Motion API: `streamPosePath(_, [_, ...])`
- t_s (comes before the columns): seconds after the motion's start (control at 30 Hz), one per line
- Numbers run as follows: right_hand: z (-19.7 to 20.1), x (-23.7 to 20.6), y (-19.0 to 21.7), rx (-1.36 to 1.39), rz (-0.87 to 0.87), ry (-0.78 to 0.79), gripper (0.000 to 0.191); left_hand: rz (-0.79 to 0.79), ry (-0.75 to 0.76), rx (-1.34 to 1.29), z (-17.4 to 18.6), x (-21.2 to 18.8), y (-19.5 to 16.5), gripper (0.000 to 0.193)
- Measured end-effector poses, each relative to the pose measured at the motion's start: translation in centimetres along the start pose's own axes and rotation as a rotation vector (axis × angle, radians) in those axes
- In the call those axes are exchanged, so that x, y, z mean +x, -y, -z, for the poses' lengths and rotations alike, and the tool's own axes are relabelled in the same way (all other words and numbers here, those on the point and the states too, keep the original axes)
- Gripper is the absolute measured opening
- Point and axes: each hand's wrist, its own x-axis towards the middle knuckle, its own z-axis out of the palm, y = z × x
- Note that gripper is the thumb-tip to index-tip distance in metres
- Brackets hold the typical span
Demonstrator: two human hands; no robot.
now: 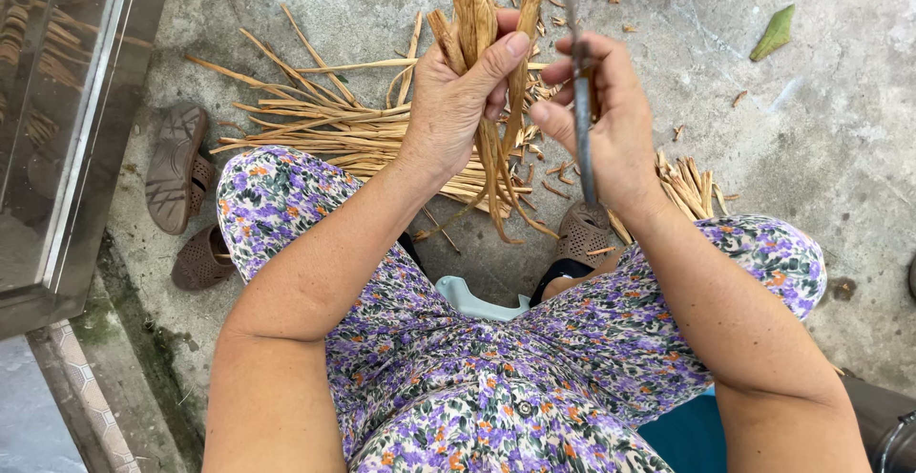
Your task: The person sits on a low stool and uses a curved knife to split dried plant stalks into thin strips. They hold the stalks in one hand and shave them with the other, placing the finished strips on the floor.
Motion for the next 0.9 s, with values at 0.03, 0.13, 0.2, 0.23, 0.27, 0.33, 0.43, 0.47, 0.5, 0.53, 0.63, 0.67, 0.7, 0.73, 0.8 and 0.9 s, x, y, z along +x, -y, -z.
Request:
streamPosePath(0.03, [-0.6, 0.0, 0.2, -0.032, -0.019, 0.014, 0.063, -0.008, -0.006, -0.018, 0.2, 0.0, -0.3, 0.029])
streamPosePath(0.13, [-2.1, 0.2, 0.8, -0.099, -0.024, 0.013, 0.063, -0.004, -0.049, -0.009, 0.4, -0.3, -1.2, 0.028])
streamPosePath(0.2, [-2.7, 0.5, 1.0, -0.138, 0.003, 0.001, 0.064, 0.006, -0.043, -0.027, 0.4, -0.5, -1.9, 0.028])
streamPosePath(0.23, [-2.9, 0.4, 1.1, -0.157, 0.016, -0.008, 0.064, 0.012, -0.039, -0.035, 0.3, -0.7, -1.8, 0.028])
streamPosePath(0.27, [-2.9, 0.5, 1.1, -0.171, 0.029, -0.017, 0.063, 0.01, -0.038, -0.042, 0.2, -0.8, -1.8, 0.029])
streamPosePath(0.33, [-3.0, 0.7, 1.3, -0.198, 0.054, -0.036, 0.06, 0.007, -0.037, -0.057, 0.0, -0.9, -2.1, 0.03])
streamPosePath(0.43, [-3.3, 1.1, 1.9, -0.174, 0.038, -0.038, 0.056, 0.013, -0.042, -0.073, 0.1, -0.5, -2.9, 0.032])
streamPosePath(0.47, [-3.4, 1.1, 2.0, -0.086, 0.035, -0.02, 0.054, 0.017, -0.044, -0.071, 0.1, -0.5, -2.9, 0.033])
streamPosePath(0.5, [-3.4, 1.4, 2.3, 0.003, 0.032, -0.001, 0.052, 0.021, -0.048, -0.069, 0.1, -0.4, -3.3, 0.033])
streamPosePath(0.53, [-3.5, 1.4, 2.5, 0.093, 0.028, 0.018, 0.05, 0.026, -0.051, -0.067, 0.1, -0.4, -3.4, 0.034])
streamPosePath(0.63, [-3.5, 1.7, 3.1, 0.049, 0.015, 0.02, 0.043, 0.014, -0.052, -0.049, 0.5, -0.3, -3.9, 0.035])
streamPosePath(0.67, [-3.5, 1.8, 3.3, 0.034, -0.04, 0.008, 0.043, 0.026, -0.055, -0.036, 0.6, -0.3, -4.0, 0.035])
streamPosePath(0.7, [-3.5, 1.7, 3.4, 0.019, -0.096, -0.005, 0.043, 0.038, -0.058, -0.021, 0.7, -0.3, -4.0, 0.035])
streamPosePath(0.73, [-3.5, 1.8, 3.6, 0.005, -0.151, -0.015, 0.043, 0.048, -0.063, -0.008, 0.9, -0.3, -4.0, 0.034])
streamPosePath(0.8, [-3.6, 1.9, 3.7, 0.031, -0.177, -0.047, 0.04, -0.037, 0.004, 0.007, 1.2, -0.2, -3.9, 0.033])
streamPosePath(0.9, [-3.5, 2.4, 3.7, 0.104, -0.04, -0.044, 0.042, -0.154, 0.058, 0.101, 1.6, 0.2, -4.0, 0.032])
